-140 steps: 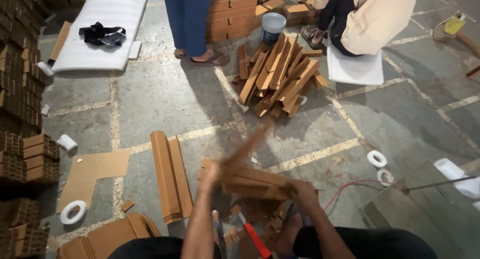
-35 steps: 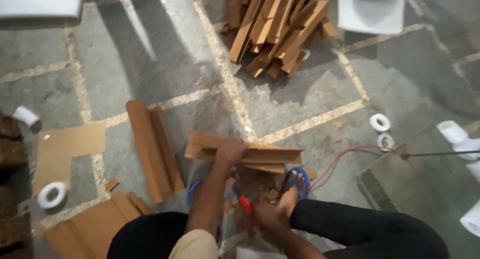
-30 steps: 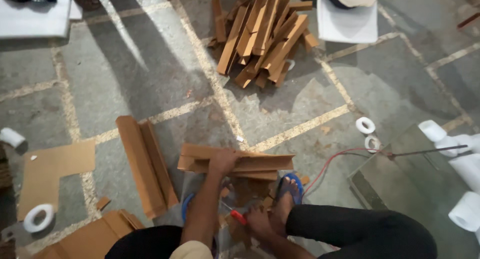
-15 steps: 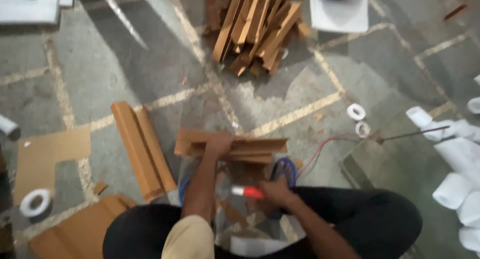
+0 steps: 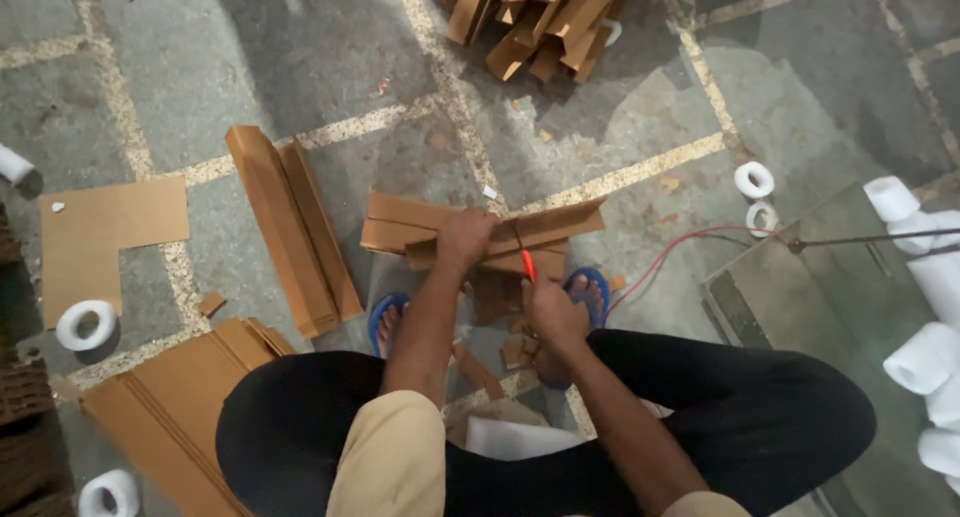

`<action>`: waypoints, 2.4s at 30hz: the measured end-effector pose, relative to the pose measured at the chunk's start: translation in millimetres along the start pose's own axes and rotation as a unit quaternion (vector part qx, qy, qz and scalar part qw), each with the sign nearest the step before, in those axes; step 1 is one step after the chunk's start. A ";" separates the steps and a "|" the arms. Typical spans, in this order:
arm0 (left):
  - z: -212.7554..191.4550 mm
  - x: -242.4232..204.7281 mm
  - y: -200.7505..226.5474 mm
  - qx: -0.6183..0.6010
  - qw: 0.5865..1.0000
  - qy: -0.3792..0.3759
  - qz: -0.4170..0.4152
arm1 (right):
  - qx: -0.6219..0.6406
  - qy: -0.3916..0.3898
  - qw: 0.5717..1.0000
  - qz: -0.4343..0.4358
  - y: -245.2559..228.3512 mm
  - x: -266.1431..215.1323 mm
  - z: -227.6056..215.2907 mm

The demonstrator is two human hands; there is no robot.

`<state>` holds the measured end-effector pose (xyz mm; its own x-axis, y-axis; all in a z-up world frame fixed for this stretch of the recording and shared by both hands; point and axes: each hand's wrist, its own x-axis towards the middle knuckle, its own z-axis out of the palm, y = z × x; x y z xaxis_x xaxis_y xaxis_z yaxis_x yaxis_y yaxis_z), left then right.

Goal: The person sits on the floor and uses a red utility knife to cut long strips of brown cardboard. They repeatedly slice through the cardboard and place the cut pieces into a growing pile nearby.

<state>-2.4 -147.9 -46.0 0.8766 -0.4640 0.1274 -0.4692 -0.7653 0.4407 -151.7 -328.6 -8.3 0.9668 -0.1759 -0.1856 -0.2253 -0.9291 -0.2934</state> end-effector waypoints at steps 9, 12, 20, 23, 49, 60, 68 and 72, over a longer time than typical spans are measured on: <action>-5.4 -0.9 3.8 0.023 0.999 -0.019 -0.019 | 0.068 -0.031 0.997 -0.011 8.3 19.7 46.4; -5.9 -1.7 4.0 0.027 0.999 -0.027 -0.033 | 0.042 -0.015 0.999 -0.029 6.8 19.5 48.0; -1.3 1.8 2.4 0.017 0.999 -0.040 -0.018 | 0.072 -0.061 0.995 0.011 -23.8 13.8 10.9; 0.9 5.6 -0.3 0.042 0.998 -0.053 -0.002 | 0.052 -0.056 0.997 0.002 -21.9 19.0 16.9; -24.6 5.2 25.3 0.059 0.997 -0.037 0.011 | 0.015 -0.097 0.992 0.078 -24.0 4.5 -33.3; 15.2 16.1 18.2 0.044 0.994 -0.095 -0.036 | 0.015 -0.066 0.996 0.062 16.8 23.3 29.8; 51.1 14.2 13.2 0.073 0.995 0.064 0.031 | -0.125 -0.113 0.981 -0.098 33.2 94.9 65.3; 26.3 7.6 21.3 0.105 0.994 0.027 -0.019 | -0.006 -0.052 0.998 -0.025 8.5 107.7 54.3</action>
<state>-8.5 -179.5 -59.0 0.8961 -0.4121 0.1648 -0.4422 -0.8608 0.2519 -56.0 -337.8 -81.7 0.9587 -0.0960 -0.2676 -0.1759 -0.9398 -0.2930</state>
